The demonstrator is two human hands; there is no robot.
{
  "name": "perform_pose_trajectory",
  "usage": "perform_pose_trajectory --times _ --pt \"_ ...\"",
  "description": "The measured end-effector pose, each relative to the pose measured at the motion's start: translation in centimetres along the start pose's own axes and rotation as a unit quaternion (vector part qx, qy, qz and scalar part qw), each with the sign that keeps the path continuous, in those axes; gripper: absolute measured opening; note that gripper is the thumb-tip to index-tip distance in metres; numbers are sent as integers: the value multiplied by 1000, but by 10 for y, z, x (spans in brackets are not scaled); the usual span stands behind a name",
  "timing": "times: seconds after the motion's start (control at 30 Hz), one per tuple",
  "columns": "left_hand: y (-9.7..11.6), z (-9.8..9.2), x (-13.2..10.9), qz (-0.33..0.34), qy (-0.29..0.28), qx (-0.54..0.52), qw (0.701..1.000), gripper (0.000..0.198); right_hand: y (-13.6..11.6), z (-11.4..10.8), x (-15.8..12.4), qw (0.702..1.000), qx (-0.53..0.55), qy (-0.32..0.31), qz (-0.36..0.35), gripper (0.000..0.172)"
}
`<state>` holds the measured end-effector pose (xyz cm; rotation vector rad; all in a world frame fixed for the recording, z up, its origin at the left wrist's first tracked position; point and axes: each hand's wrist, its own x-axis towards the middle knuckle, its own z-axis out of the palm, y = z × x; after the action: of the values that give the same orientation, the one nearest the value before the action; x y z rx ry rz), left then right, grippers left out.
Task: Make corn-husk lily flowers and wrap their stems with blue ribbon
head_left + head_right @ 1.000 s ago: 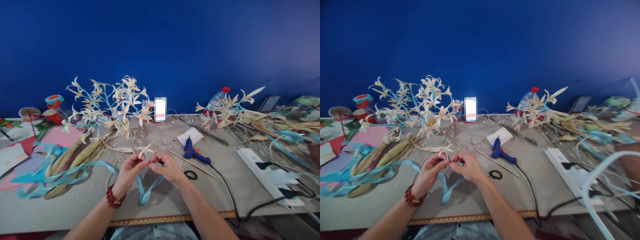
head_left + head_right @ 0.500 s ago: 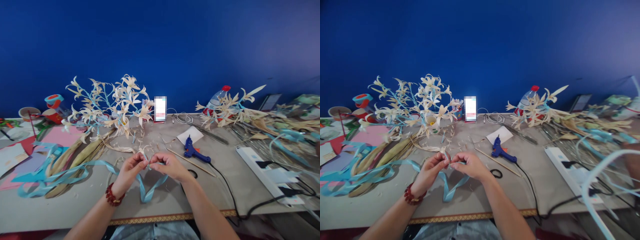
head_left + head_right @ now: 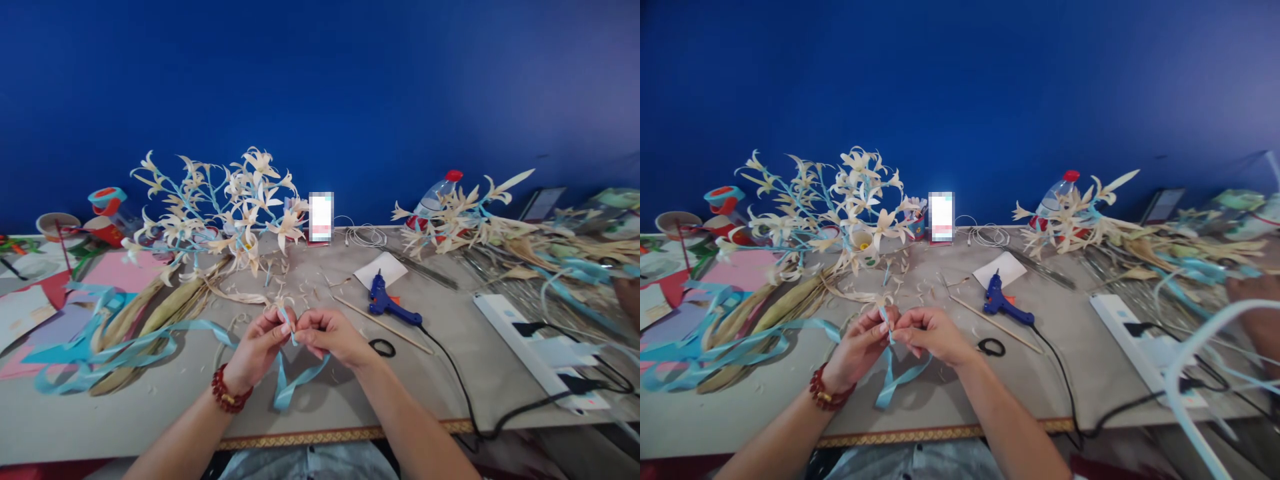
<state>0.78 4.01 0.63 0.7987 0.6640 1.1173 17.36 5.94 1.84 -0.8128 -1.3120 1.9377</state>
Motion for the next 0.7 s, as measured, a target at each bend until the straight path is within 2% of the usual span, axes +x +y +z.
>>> perform_pose_trajectory --times 0.13,0.23,0.37,0.57,0.7 --pt "-2 -1 0 2 14 -7 1000 17 4 2 0 999 -18 20 -18 30" --pt "-5 0 1 17 52 9 998 15 7 0 0 994 -87 61 -42 22" --pt "-6 1 2 57 90 47 993 15 7 -2 1 971 -197 102 -94 13" --pt "-3 -1 3 80 99 86 988 11 1 -4 -1 945 -277 123 -120 14" --pt "-4 -3 4 79 102 100 987 11 -4 -5 -4 912 -345 132 -179 9"
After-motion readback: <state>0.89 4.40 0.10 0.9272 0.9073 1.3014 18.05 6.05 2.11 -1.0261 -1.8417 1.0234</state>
